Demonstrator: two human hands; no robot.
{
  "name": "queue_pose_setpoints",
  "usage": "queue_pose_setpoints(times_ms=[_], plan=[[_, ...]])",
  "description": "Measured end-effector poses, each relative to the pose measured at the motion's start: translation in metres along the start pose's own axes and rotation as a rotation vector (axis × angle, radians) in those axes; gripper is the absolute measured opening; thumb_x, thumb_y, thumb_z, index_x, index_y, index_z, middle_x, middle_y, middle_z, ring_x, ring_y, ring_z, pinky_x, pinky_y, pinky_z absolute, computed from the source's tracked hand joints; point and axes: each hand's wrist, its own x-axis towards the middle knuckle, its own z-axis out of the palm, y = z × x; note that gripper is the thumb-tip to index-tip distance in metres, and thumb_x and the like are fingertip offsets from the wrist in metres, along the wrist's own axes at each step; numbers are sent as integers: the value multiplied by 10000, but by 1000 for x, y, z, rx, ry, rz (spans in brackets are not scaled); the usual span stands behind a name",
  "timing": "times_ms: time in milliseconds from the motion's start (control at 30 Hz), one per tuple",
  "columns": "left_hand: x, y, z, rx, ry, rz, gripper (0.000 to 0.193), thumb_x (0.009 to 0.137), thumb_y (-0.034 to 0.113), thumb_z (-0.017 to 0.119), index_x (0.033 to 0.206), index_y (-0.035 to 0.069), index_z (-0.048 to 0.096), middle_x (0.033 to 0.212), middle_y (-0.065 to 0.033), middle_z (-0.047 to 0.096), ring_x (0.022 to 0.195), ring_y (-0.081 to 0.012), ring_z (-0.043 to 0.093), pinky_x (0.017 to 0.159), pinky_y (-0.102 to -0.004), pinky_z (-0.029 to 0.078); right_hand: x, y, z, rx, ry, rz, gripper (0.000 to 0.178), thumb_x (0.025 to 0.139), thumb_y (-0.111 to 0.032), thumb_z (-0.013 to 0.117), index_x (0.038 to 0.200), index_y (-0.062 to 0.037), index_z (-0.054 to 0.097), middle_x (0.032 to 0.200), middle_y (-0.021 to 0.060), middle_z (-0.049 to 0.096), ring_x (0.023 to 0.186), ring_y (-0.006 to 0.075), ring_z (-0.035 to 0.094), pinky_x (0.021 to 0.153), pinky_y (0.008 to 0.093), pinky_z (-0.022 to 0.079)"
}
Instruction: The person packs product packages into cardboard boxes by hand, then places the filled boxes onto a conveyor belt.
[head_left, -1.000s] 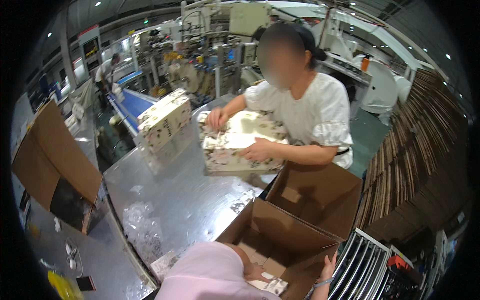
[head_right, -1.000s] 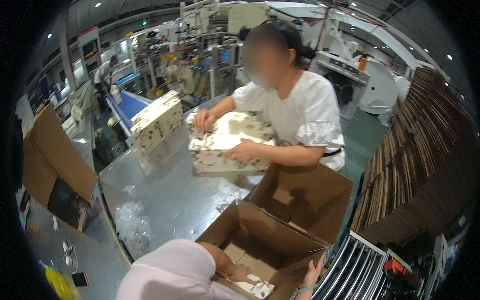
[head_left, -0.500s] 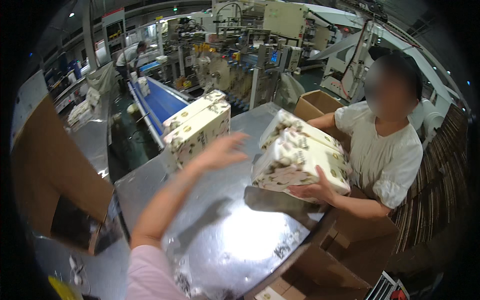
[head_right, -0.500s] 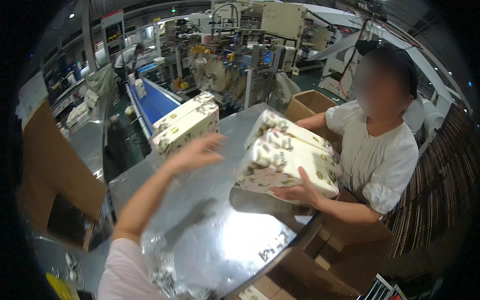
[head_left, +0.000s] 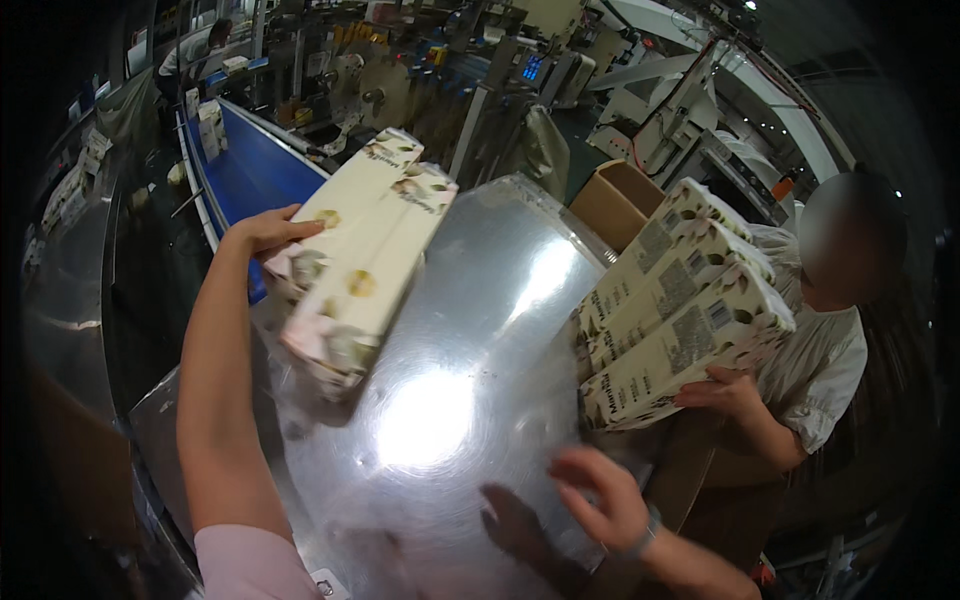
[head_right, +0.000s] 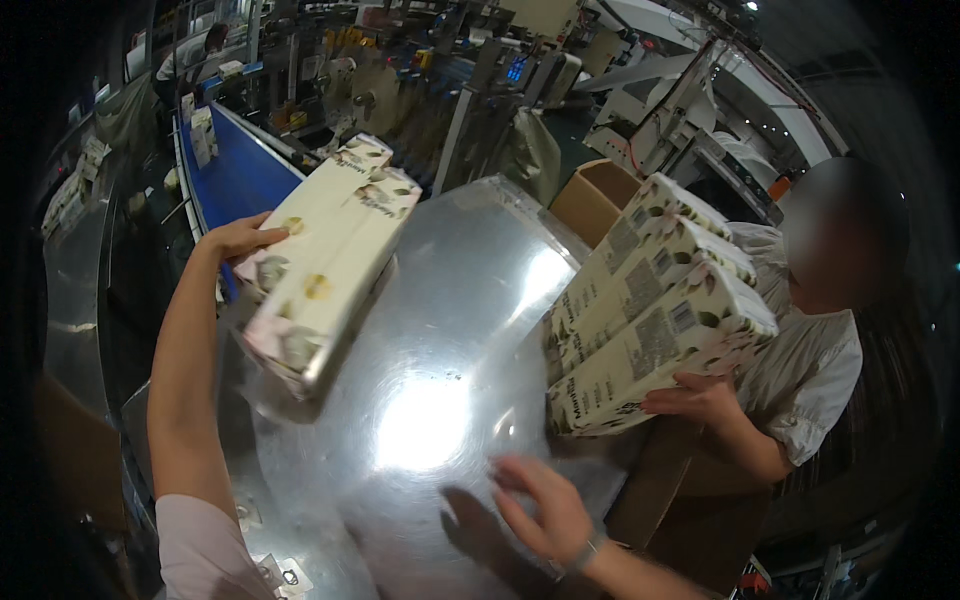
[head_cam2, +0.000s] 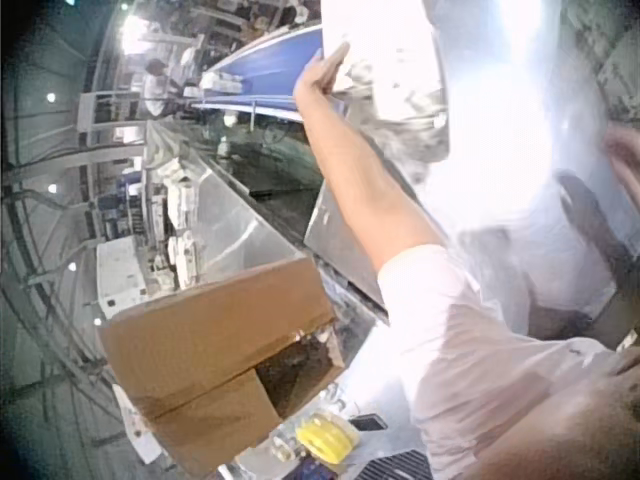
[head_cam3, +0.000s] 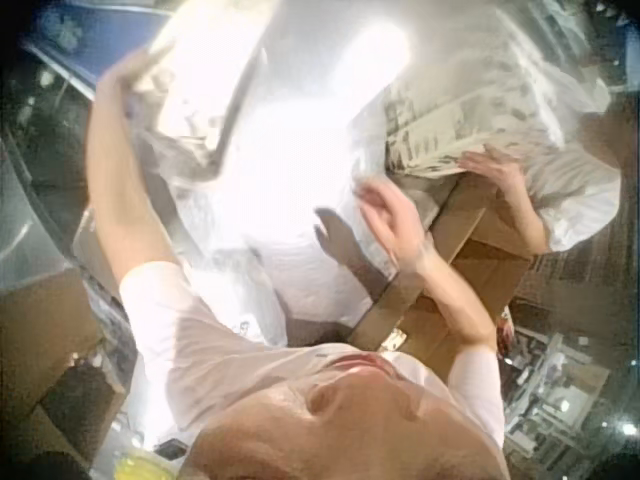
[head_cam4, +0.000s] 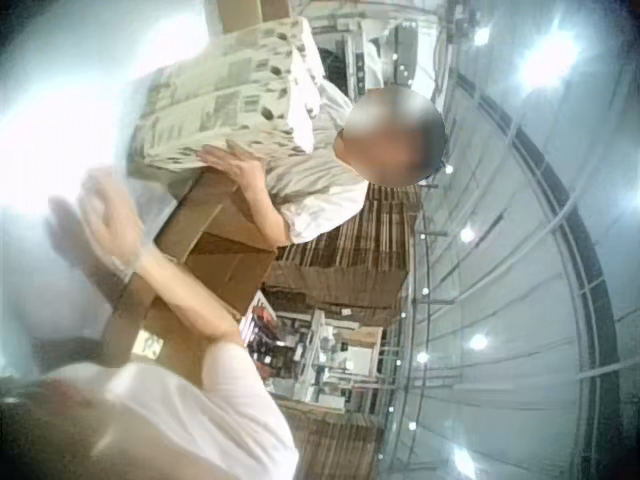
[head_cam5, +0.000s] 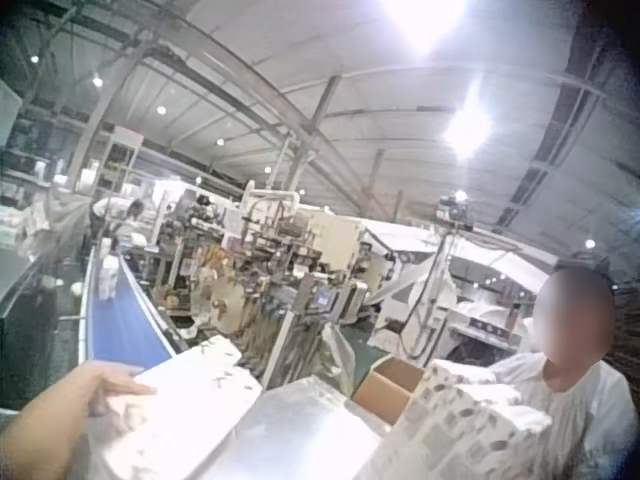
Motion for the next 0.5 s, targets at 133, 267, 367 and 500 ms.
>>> queue_pose_setpoints(times_ms=[133, 267, 367, 500], plan=[[-51, 54, 61, 12, -313, -31, 567, 829, 364, 641, 1289, 96, 446, 1046, -57, 613, 860, -139, 603, 654, -305, 531, 145, 51, 69, 181, 88, 57, 722, 873, -291, 591, 1383, 37, 199, 1342, 228, 381, 1222, 306, 421, 1000, 368, 361], [-107, 30, 86, 98, -477, 116, 597, 805, 348, 668, 1286, 76, 442, 1064, -67, 592, 861, -120, 564, 650, -293, 506, 143, 27, 78, 353, -35, 48, 641, 848, -267, 626, 1329, 15, 308, 1188, 167, 504, 1098, 244, 497, 887, 341, 432], [-204, 13, 111, -37, -706, -58, 761, 796, 392, 676, 1353, 12, 323, 1108, -201, 578, 923, -176, 603, 730, -299, 510, 38, 24, 56, 307, -31, 222, 694, 820, -283, 660, 1319, 43, 305, 1197, 175, 470, 1093, 279, 503, 850, 367, 467], [-240, -23, 184, -409, -468, -127, 846, 824, 360, 635, 1420, 21, 139, 1341, -213, 366, 1217, -238, 400, 959, -349, 381, 4, 33, 48, 765, -180, 591, 730, 807, -296, 680, 1323, 44, 291, 1255, 182, 432, 1093, 278, 511, 868, 352, 467]])
